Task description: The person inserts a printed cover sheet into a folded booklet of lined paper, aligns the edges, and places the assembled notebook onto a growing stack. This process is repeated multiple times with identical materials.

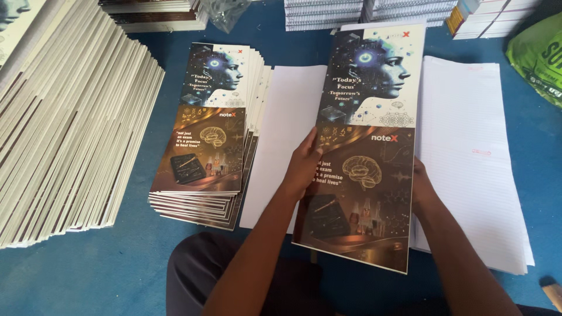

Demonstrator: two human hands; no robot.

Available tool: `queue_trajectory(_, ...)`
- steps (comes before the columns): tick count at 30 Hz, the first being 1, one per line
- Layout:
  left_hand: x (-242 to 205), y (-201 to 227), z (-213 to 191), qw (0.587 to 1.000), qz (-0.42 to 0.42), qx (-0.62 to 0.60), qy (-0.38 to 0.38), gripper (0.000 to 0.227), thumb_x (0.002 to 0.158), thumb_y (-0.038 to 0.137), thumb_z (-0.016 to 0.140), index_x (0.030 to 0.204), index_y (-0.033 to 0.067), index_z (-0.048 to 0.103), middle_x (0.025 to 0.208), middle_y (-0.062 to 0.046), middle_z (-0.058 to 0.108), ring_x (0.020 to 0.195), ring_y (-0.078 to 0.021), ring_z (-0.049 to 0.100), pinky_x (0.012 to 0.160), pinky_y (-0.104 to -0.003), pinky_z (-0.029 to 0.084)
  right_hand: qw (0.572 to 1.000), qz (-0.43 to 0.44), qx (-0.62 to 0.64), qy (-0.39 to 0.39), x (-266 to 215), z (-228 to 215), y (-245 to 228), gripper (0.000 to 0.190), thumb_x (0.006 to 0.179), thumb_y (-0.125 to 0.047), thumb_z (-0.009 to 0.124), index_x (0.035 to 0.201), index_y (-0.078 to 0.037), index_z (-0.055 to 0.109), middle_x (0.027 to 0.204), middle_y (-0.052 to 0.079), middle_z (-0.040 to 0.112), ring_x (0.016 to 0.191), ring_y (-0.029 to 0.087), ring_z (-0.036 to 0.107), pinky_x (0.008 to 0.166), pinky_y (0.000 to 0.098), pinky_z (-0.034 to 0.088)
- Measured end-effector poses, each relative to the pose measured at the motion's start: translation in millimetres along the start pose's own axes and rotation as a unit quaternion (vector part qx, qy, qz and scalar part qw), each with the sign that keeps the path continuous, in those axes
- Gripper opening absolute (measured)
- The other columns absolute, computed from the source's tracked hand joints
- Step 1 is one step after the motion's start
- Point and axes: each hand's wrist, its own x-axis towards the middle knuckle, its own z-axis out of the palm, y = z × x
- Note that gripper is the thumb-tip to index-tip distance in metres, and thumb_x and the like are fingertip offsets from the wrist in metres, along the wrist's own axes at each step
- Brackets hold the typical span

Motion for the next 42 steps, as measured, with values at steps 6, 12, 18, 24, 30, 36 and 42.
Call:
queue_trajectory(6, -7.9, 4.5, -3.2, 0.999, -0.028, -0.011, 0.014, 0.068, 0.100, 0.008, 0.050, 0.163, 0.0106, 0.023, 0.137, -0.017, 0.062, 0.111, -0.0177, 0.063, 0.094, -0.030, 0.052, 0.998, -0.037, -0.026, -0.038, -0.7, 0.0, 5.6, 0.032, 0.094, -0.004, 0.062, 0.126, -0.005, 0.063, 0.104, 0.009, 0.070, 0.084, 0.018, 0.071, 0.062, 0.0314, 0.062)
queue_trajectory(12, -7.0, 5.9, -2.7, 0.999, -0.032, -0.033, 0.012, 0.067, 0.101, 0.006, 0.050, 0.163, 0.0111, 0.024, 0.131, -0.016, 0.065, 0.108, -0.0165, 0.064, 0.092, -0.030, 0.053, 0.999, -0.013, -0.031, -0.024, -1.8, 0.9, 1.9, 0.029, 0.096, -0.005, 0.062, 0.125, -0.004, 0.063, 0.103, 0.010, 0.070, 0.082, 0.019, 0.071, 0.061, 0.0324, 0.062)
queue_trajectory(18, -6.7, 9.6, -1.1, 0.999, -0.025, -0.047, 0.009, 0.067, 0.101, 0.006, 0.049, 0.163, 0.0109, 0.023, 0.130, -0.015, 0.066, 0.108, -0.0154, 0.066, 0.092, -0.029, 0.054, 1.000, 0.001, -0.014, -0.020, -8.3, 6.0, -8.0, 0.032, 0.094, -0.004, 0.062, 0.126, -0.005, 0.063, 0.104, 0.010, 0.070, 0.082, 0.018, 0.072, 0.060, 0.0318, 0.062)
queue_trajectory(24, -8.3, 16.3, -0.1, 0.998, -0.042, -0.036, 0.016, 0.068, 0.101, 0.007, 0.049, 0.163, 0.0123, 0.022, 0.125, -0.016, 0.067, 0.104, -0.0164, 0.066, 0.089, -0.030, 0.054, 0.999, -0.018, -0.004, -0.039, -8.4, 6.4, -7.8, 0.034, 0.090, 0.000, 0.065, 0.124, -0.004, 0.063, 0.100, 0.011, 0.071, 0.077, 0.019, 0.072, 0.057, 0.0321, 0.062)
queue_trajectory(30, -10.3, 20.2, -0.2, 0.998, -0.052, -0.037, 0.014, 0.067, 0.101, 0.008, 0.048, 0.163, 0.0139, 0.021, 0.124, -0.013, 0.067, 0.104, -0.0152, 0.067, 0.089, -0.030, 0.055, 1.000, -0.006, 0.005, -0.028, -4.6, 3.5, -1.5, 0.033, 0.088, 0.001, 0.067, 0.121, -0.004, 0.065, 0.098, 0.010, 0.072, 0.076, 0.018, 0.072, 0.056, 0.0314, 0.062)
queue_trajectory(36, -10.8, 21.1, -0.6, 0.998, -0.053, -0.031, 0.016, 0.068, 0.101, 0.007, 0.048, 0.163, 0.0149, 0.022, 0.122, -0.015, 0.067, 0.103, -0.0160, 0.066, 0.088, -0.031, 0.055, 1.000, -0.005, -0.015, -0.025, -4.2, -0.1, 2.1, 0.031, 0.089, 0.000, 0.068, 0.120, -0.004, 0.066, 0.096, 0.010, 0.071, 0.074, 0.018, 0.071, 0.054, 0.0311, 0.060)
queue_trajectory(42, -8.4, 18.6, -0.6, 0.998, -0.049, -0.033, 0.013, 0.069, 0.100, 0.007, 0.048, 0.163, 0.0149, 0.021, 0.122, -0.013, 0.068, 0.101, -0.0149, 0.067, 0.088, -0.030, 0.055, 0.999, -0.025, 0.001, -0.046, 0.2, -7.8, 9.2, 0.030, 0.089, -0.001, 0.067, 0.119, -0.005, 0.067, 0.095, 0.009, 0.071, 0.074, 0.017, 0.071, 0.054, 0.0312, 0.060)
